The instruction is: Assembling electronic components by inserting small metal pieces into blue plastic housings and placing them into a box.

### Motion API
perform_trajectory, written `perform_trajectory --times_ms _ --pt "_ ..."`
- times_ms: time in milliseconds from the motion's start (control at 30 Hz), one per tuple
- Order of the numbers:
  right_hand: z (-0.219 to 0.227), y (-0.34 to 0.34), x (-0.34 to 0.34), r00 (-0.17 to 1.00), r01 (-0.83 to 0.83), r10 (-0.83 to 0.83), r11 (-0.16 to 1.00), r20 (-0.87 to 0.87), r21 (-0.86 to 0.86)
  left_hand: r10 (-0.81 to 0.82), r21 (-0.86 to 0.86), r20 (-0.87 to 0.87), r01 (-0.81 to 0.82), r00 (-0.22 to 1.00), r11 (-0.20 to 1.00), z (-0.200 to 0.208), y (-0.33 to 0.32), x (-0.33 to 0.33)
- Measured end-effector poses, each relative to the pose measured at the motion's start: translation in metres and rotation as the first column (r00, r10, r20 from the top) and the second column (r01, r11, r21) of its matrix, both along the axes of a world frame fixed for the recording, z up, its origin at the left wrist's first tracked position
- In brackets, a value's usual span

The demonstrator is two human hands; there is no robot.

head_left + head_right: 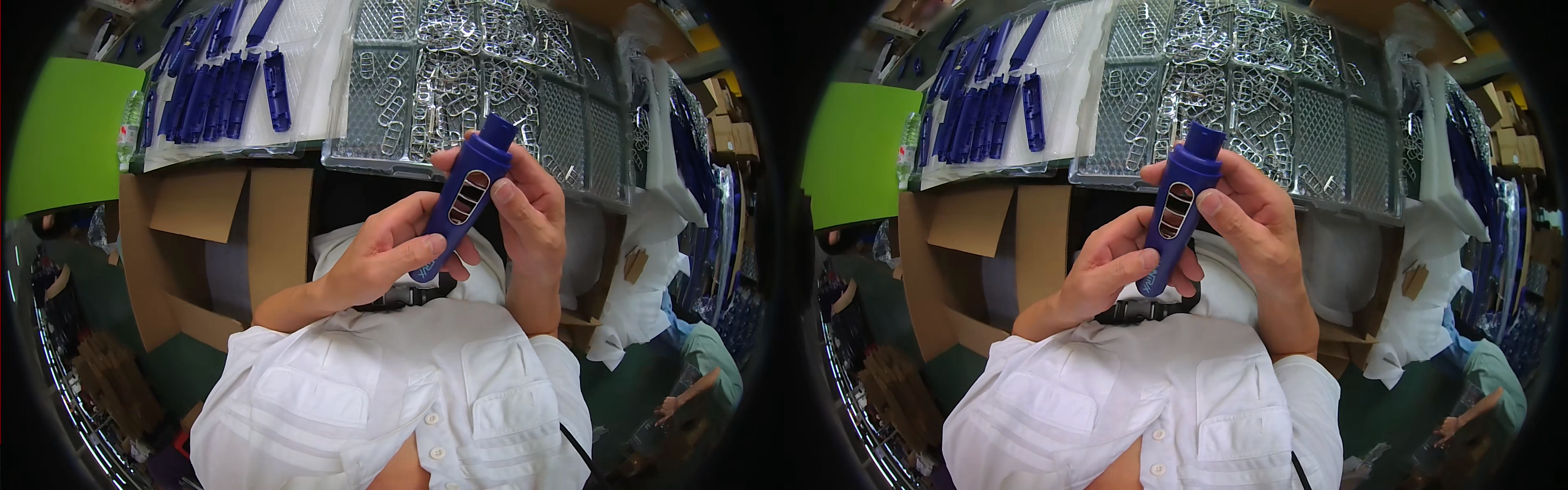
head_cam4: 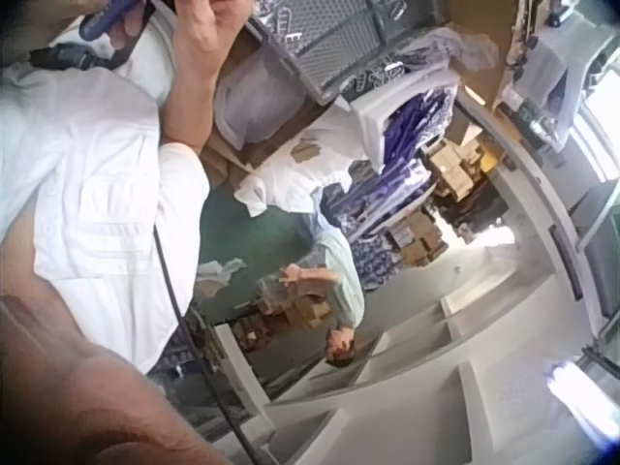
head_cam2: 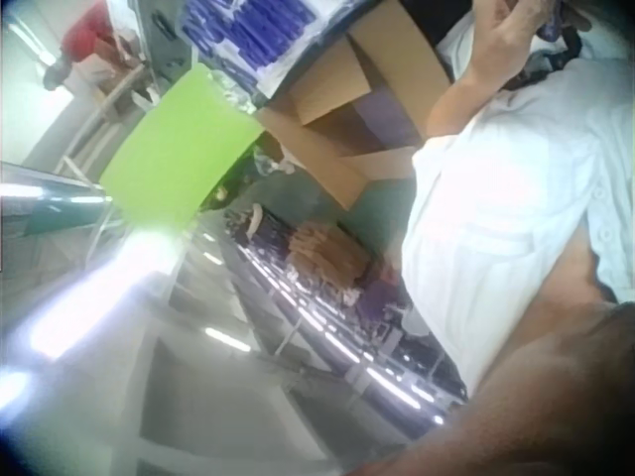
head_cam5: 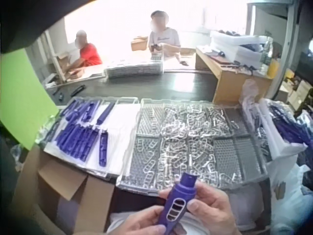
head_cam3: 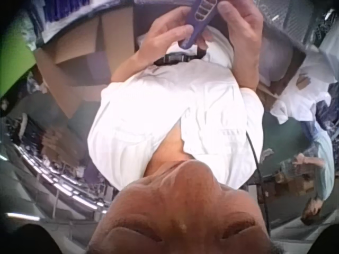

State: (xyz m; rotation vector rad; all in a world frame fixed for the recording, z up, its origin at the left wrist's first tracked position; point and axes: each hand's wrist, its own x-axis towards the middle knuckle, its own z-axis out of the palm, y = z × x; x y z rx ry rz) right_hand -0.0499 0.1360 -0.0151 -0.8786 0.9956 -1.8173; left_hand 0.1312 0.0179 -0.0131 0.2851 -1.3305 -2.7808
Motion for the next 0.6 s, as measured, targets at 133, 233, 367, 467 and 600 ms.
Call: perform_trajectory --times_ms 133,233,367,467,600 --pt "0.021 0.014 0.012 0.999 0.025 -0.025 1.000 0.045 -0.017 -0.015 -0.073 -0.035 0.012 0.999 0.997 0.015 0.011 0.002" --pt "0.029 0.024 0.020 0.998 0.062 -0.063 0.997 -0.017 -0.056 -0.028 -0.127 -0.054 0.021 0.998 0.992 0.025 0.021 0.005" --pt "0.042 0.038 0.028 0.998 0.055 -0.056 0.997 -0.014 -0.055 -0.041 -0.181 -0.105 0.022 0.994 0.983 0.037 0.033 0.010" --pt "0.053 0.047 0.035 0.997 0.065 -0.068 0.994 -0.031 -0.092 -0.030 -0.228 -0.162 -0.008 0.986 0.974 0.049 0.045 0.014" --pt "0.057 0.058 0.044 0.996 0.071 -0.077 0.987 -0.040 -0.145 -0.031 -0.264 -0.199 -0.023 0.980 0.964 0.060 0.059 0.020"
